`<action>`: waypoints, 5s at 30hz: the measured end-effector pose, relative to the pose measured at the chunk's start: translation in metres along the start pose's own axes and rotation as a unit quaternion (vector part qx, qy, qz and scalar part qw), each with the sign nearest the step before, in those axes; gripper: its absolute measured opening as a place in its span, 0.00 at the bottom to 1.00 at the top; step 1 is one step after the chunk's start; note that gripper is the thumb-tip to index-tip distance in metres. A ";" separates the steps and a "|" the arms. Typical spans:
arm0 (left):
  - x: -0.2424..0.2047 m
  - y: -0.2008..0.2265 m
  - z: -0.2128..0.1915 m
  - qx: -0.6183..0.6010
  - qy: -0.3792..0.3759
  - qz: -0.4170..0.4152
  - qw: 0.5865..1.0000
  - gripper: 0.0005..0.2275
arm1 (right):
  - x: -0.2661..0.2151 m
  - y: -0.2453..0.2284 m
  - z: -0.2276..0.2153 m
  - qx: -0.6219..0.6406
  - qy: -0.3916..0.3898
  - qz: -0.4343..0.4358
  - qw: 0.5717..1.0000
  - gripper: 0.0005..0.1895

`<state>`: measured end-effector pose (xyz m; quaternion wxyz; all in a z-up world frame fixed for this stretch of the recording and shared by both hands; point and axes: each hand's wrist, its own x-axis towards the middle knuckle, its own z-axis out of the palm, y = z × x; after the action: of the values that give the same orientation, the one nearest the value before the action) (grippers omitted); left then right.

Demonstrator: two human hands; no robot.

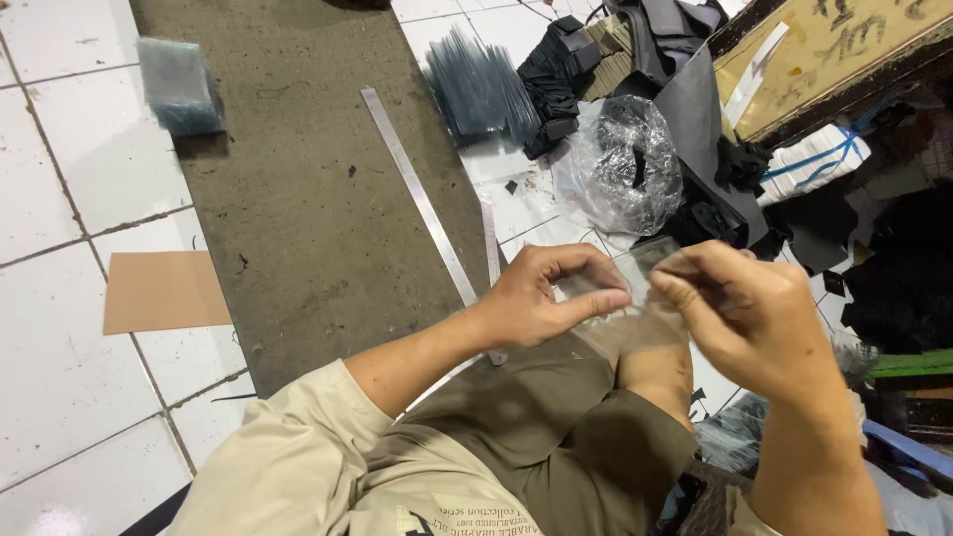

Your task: Measuring and cutting material using a metal ruler and a utility knife on the floor

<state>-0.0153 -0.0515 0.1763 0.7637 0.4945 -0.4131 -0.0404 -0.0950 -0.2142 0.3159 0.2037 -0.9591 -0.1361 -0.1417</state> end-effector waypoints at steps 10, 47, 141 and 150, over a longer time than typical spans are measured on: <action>-0.012 -0.016 -0.011 0.021 -0.059 -0.069 0.996 0.03 | -0.012 0.014 0.005 0.089 0.053 0.048 0.994 0.02; -0.294 -0.052 -0.442 0.557 -0.100 -0.648 0.509 0.24 | -0.003 0.152 0.411 0.391 0.011 0.297 0.871 0.08; -0.164 -0.245 -0.207 0.550 -0.137 -0.417 0.710 0.53 | 0.038 0.282 0.379 -0.072 -0.253 0.108 0.959 0.26; -0.164 -0.246 -0.208 0.544 -0.132 -0.411 0.719 0.54 | 0.029 0.300 0.395 -0.078 -0.248 0.091 0.961 0.26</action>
<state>0.1019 0.0509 -0.1498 0.2093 0.9358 -0.2165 -0.1834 0.1126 -0.3027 -0.1261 0.1003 -0.9855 -0.0833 0.1090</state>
